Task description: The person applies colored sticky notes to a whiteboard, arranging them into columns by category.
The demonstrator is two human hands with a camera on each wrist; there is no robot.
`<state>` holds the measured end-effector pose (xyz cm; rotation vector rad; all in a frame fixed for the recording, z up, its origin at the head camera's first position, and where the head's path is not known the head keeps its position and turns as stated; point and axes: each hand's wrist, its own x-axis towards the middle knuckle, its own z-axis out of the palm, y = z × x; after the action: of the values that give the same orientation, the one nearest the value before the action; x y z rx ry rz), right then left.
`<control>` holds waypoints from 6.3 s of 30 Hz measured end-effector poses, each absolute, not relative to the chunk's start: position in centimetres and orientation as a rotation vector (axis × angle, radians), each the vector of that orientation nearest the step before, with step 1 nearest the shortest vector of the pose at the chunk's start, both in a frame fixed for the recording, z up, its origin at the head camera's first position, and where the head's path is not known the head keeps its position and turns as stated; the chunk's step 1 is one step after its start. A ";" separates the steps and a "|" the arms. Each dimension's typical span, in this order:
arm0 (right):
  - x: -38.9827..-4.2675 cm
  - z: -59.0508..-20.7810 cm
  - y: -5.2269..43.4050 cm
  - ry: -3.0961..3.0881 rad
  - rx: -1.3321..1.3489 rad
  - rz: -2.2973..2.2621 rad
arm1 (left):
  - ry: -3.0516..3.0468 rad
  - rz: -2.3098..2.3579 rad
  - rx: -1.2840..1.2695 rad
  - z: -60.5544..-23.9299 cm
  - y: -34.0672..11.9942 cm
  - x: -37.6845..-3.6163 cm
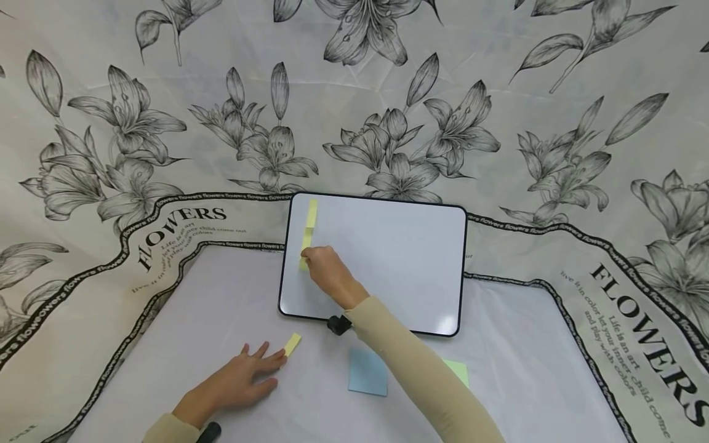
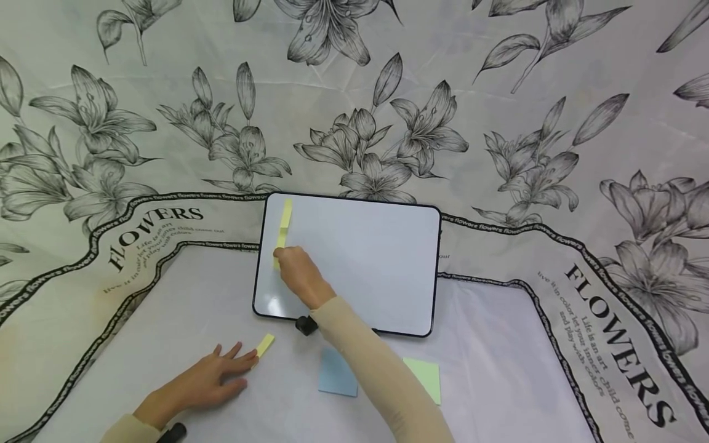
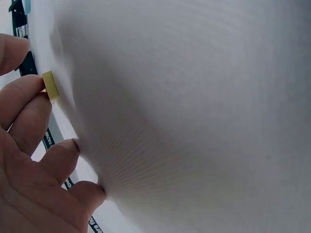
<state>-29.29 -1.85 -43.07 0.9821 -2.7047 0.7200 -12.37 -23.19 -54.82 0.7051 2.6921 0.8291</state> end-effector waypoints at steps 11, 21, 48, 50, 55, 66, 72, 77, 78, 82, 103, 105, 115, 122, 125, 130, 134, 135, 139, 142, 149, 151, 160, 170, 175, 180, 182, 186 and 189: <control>-28.3 -45.1 -2.0 -2.649 1.029 0.632 | 2.680 0.823 0.718 -54.6 -23.2 -12.3; -27.5 -48.0 -2.0 -2.546 1.058 0.547 | 2.680 0.795 0.724 -54.4 -23.0 -12.3; -24.2 -53.0 0.5 -2.179 1.101 -0.108 | 2.928 0.713 0.696 -50.8 -24.0 -16.2; -24.0 -53.4 0.7 -2.168 1.084 -0.141 | 3.027 0.646 0.684 -50.3 -23.6 -17.4; -23.7 -53.9 0.9 -2.138 1.053 -0.140 | 3.142 0.557 0.765 -49.5 -22.1 -20.4; -23.4 -54.0 0.9 -2.165 1.064 -0.119 | 3.133 0.501 0.805 -49.3 -19.9 -23.7; -23.2 -54.0 0.7 -2.139 1.023 -0.138 | 3.126 0.455 0.812 -49.2 -19.4 -24.4; -22.9 -53.6 0.6 -2.154 1.028 -0.151 | 3.119 0.447 0.787 -49.0 -19.1 -24.6; -22.9 -53.4 0.6 -2.157 1.034 -0.152 | 3.115 0.441 0.777 -49.0 -19.1 -24.6; -22.8 -52.9 0.8 -2.155 1.049 -0.149 | 3.101 0.402 0.733 -49.0 -19.5 -24.5; -23.1 -53.7 1.4 -2.266 1.055 -0.218 | 3.156 0.305 0.669 -49.4 -19.2 -24.3; -23.1 -53.6 1.6 -2.284 1.068 -0.211 | 3.152 0.324 0.656 -49.4 -19.4 -24.1; -21.9 -51.2 3.9 -2.532 1.222 -0.097 | 3.083 0.440 0.699 -50.0 -19.4 -21.7; -20.2 -50.2 7.8 -2.504 1.237 0.041 | 3.074 0.481 0.749 -50.1 -18.3 -19.4; -19.4 -50.2 9.6 -2.498 1.227 0.139 | 3.053 0.511 0.764 -50.3 -17.5 -18.4; -17.7 -50.0 12.3 -2.616 1.177 0.278 | 3.059 0.493 0.808 -50.9 -16.1 -16.6; -16.3 -49.8 14.4 -2.731 1.099 0.393 | 3.073 0.475 0.851 -51.4 -15.1 -15.3; -15.9 -49.8 14.9 -2.749 1.080 0.418 | 3.074 0.483 0.862 -51.6 -14.9 -15.0; -14.3 -50.3 16.8 -2.767 1.015 0.499 | 3.063 0.524 0.863 -51.9 -14.1 -14.0; -13.2 -50.8 17.9 -2.767 0.959 0.535 | 3.036 0.588 0.826 -51.9 -13.4 -13.2; -11.6 -51.8 19.3 -2.756 0.797 0.579 | 3.046 0.627 0.788 -53.2 -12.3 -11.5; -11.3 -52.1 19.5 -2.753 0.759 0.582 | 3.080 0.593 0.775 -53.6 -12.2 -11.0; -10.1 -53.1 19.6 -2.677 0.629 0.523 | 3.169 0.512 0.586 -54.6 -12.4 -9.6; -10.2 -54.0 17.7 -2.730 0.660 0.753 | 3.154 0.619 0.479 -54.5 -13.7 -9.2; -10.1 -54.9 16.1 -2.760 0.688 0.789 | 3.165 0.660 0.454 -54.3 -14.5 -9.1; -10.1 -55.6 14.8 -2.743 0.732 0.756 | 3.160 0.647 0.393 -54.3 -15.3 -8.7; -10.2 -55.7 14.5 -2.728 0.756 0.736 | 3.158 0.650 0.376 -54.2 -15.5 -8.6; -10.3 -55.7 14.1 -2.703 0.796 0.692 | 3.165 0.662 0.356 -54.2 -15.7 -8.3; -10.4 -55.7 14.1 -2.698 0.812 0.660 | 3.165 0.681 0.373 -54.3 -15.7 -8.3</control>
<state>-10.44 14.06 -55.67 0.8117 -2.6984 0.6599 -8.27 -15.72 -54.30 0.3726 3.1652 0.6812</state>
